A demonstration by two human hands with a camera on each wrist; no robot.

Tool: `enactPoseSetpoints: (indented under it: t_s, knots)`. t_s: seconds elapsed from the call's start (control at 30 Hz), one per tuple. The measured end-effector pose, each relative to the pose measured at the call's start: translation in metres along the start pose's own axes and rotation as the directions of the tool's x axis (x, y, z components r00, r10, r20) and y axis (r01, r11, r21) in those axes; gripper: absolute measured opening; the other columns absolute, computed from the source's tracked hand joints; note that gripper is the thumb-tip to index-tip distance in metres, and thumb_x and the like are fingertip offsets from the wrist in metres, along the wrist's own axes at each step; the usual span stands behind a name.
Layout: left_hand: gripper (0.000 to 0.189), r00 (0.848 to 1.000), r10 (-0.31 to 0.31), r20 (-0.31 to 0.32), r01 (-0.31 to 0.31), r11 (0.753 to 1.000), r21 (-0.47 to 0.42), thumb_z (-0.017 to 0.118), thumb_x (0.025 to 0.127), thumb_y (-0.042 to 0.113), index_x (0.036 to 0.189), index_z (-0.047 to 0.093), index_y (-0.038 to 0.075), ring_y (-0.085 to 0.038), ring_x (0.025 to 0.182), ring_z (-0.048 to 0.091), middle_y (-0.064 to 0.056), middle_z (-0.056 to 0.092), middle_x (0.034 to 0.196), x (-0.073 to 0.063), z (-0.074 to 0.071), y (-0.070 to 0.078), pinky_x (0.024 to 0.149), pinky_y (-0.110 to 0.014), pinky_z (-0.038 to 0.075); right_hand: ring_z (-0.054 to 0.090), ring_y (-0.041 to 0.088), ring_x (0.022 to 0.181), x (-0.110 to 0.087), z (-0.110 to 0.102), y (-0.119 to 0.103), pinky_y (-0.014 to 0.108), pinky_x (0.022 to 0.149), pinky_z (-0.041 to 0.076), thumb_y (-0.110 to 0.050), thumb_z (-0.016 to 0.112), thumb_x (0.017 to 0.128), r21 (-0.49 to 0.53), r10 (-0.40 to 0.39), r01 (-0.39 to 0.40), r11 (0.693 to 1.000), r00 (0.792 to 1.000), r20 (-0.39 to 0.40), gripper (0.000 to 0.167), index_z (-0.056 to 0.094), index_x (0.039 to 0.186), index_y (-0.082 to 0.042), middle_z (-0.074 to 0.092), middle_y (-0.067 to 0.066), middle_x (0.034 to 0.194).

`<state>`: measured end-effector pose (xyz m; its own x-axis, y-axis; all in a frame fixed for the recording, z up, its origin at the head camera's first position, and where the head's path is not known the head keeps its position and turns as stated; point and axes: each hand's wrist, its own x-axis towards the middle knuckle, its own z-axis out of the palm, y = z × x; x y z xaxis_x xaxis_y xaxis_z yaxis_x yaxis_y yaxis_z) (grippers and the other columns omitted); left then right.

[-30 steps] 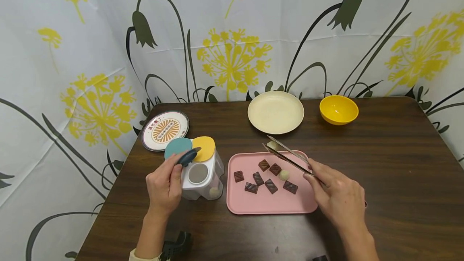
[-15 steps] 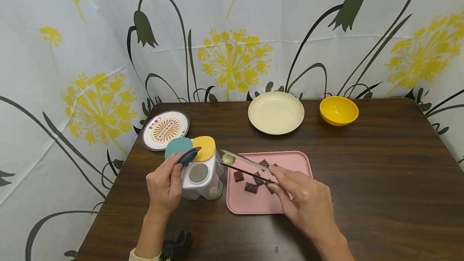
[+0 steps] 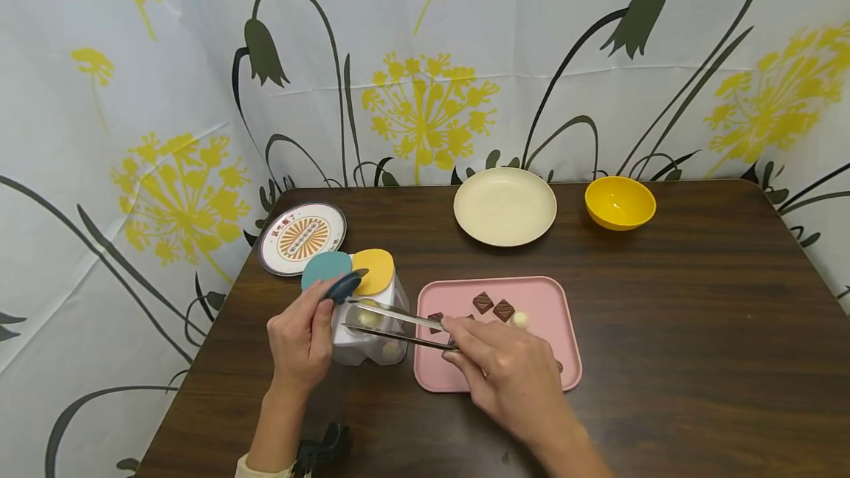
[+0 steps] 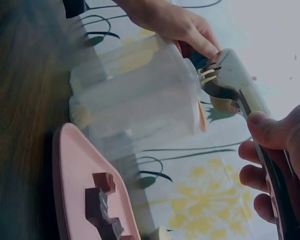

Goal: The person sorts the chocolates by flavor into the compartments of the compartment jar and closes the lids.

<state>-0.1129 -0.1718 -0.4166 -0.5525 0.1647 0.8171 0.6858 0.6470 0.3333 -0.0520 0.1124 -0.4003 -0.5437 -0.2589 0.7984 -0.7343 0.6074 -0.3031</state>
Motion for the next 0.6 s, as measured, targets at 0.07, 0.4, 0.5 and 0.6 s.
enactPoseSetpoints:
  t_s: [0.07, 0.4, 0.5, 0.6]
  knots:
    - [0.035, 1.000, 0.001, -0.002, -0.001, 1.000, 0.002, 0.045, 0.102, 0.022, 0.113, 0.071, 0.001, -0.025, 0.092, 0.072, -0.008, 0.074, 0.104, -0.0002, 0.0000, 0.0001, 0.085, -0.050, 0.054, 0.072, 0.015, 0.086, 0.0006, 0.0014, -0.0013, 0.036, 0.070, 0.056, -0.038, 0.056, 0.099, 0.007, 0.001, -0.001, 1.000, 1.000, 0.008, 0.036, 0.075, 0.112, -0.010, 0.074, -0.001, 0.103]
    - [0.036, 1.000, 0.011, -0.013, -0.011, 1.000, -0.002, 0.045, 0.103, 0.023, 0.113, 0.071, 0.001, -0.026, 0.091, 0.072, -0.008, 0.074, 0.103, 0.0005, 0.0008, 0.0005, 0.085, -0.051, 0.054, 0.071, 0.014, 0.088, 0.0028, 0.0026, -0.0076, 0.037, 0.068, 0.056, -0.038, 0.059, 0.098, 0.013, 0.036, -0.037, 0.999, 0.996, 0.080, 0.035, 0.073, 0.117, -0.012, 0.073, -0.002, 0.103]
    - [0.036, 1.000, 0.010, -0.010, -0.010, 1.000, -0.007, 0.045, 0.103, 0.023, 0.113, 0.071, 0.001, -0.025, 0.091, 0.072, -0.008, 0.074, 0.104, 0.0010, 0.0011, 0.0006, 0.085, -0.050, 0.054, 0.071, 0.014, 0.088, 0.0028, 0.0021, -0.0074, 0.037, 0.067, 0.056, -0.038, 0.061, 0.097, 0.010, 0.050, -0.052, 0.999, 0.993, 0.102, 0.036, 0.072, 0.119, -0.013, 0.073, -0.002, 0.103]
    - [0.035, 1.000, 0.007, -0.010, -0.007, 1.000, -0.007, 0.045, 0.102, 0.023, 0.113, 0.071, 0.001, -0.025, 0.091, 0.072, -0.008, 0.074, 0.103, 0.0014, 0.0010, 0.0006, 0.085, -0.050, 0.054, 0.071, 0.015, 0.089, 0.0026, 0.0017, -0.0067, 0.037, 0.068, 0.056, -0.038, 0.062, 0.096, 0.004, 0.056, -0.057, 0.998, 0.991, 0.121, 0.036, 0.072, 0.120, -0.013, 0.073, -0.002, 0.102]
